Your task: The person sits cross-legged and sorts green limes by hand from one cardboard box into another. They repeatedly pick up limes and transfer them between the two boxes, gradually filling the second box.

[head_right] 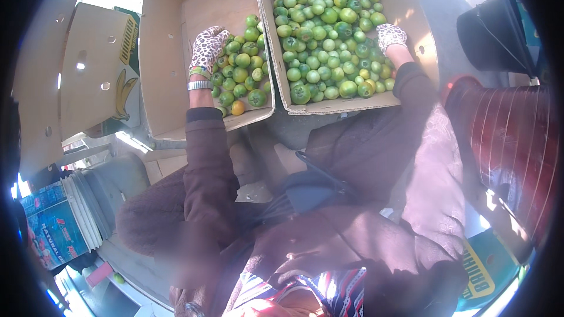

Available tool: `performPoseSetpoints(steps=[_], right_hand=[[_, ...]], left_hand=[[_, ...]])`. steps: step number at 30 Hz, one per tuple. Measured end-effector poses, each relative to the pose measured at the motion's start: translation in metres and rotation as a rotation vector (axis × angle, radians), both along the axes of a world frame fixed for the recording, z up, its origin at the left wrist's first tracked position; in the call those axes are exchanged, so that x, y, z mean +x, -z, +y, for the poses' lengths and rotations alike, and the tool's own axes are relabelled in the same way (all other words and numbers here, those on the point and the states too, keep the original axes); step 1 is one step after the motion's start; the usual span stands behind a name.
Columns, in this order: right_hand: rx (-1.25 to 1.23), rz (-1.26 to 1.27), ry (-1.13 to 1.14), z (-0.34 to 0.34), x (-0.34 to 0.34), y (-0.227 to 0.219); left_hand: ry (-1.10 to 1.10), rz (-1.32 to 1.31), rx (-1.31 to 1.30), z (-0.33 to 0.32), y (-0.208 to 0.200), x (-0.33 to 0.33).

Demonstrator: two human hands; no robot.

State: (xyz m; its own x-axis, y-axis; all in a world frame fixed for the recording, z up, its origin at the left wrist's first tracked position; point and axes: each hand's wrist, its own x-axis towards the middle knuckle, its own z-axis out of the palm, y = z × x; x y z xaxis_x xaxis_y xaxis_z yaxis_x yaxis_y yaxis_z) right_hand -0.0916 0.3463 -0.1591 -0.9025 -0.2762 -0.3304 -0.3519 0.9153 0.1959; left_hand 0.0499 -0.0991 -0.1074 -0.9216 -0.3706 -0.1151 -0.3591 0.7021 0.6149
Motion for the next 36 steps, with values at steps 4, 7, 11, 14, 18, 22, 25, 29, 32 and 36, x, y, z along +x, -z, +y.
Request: performPoseSetpoints(steps=[4, 7, 11, 14, 18, 22, 25, 29, 32, 36], right_hand=[[-0.327, 0.316, 0.078, 0.007, -0.006, -0.019], [-0.734, 0.337, -0.079, -0.074, 0.024, -0.086], [-0.994, 0.403, -0.404, -0.166, 0.072, -0.141], [-0.957, 0.173, -0.524, -0.224, 0.083, -0.138], [-1.071, 0.312, -0.48, -0.21, 0.076, -0.137], [-1.224, 0.345, -0.178, -0.12, 0.046, -0.125], [-0.875, 0.404, 0.113, -0.019, -0.001, -0.057], [-0.491, 0.091, 0.299, 0.022, -0.011, -0.02], [-0.451, 0.053, 0.242, 0.009, -0.008, -0.015], [-0.351, -0.148, 0.197, -0.034, 0.011, -0.035]], left_hand=[[-0.104, 0.094, 0.751, 0.024, -0.025, -0.005], [0.135, 0.215, 0.892, 0.013, -0.024, 0.003], [0.282, 0.072, 1.223, 0.034, -0.054, 0.007], [0.21, 0.105, 1.207, 0.04, -0.057, 0.008], [0.105, 0.158, 1.216, 0.049, -0.054, 0.009], [0.026, -0.011, 1.057, 0.04, -0.024, -0.002], [0.031, -0.112, 1.045, 0.047, -0.005, -0.006], [-0.021, -0.173, 1.046, 0.043, 0.0, -0.002], [-0.122, -0.073, 1.103, 0.031, 0.0, -0.006], [-0.19, 0.056, 1.127, 0.02, -0.002, -0.004]])
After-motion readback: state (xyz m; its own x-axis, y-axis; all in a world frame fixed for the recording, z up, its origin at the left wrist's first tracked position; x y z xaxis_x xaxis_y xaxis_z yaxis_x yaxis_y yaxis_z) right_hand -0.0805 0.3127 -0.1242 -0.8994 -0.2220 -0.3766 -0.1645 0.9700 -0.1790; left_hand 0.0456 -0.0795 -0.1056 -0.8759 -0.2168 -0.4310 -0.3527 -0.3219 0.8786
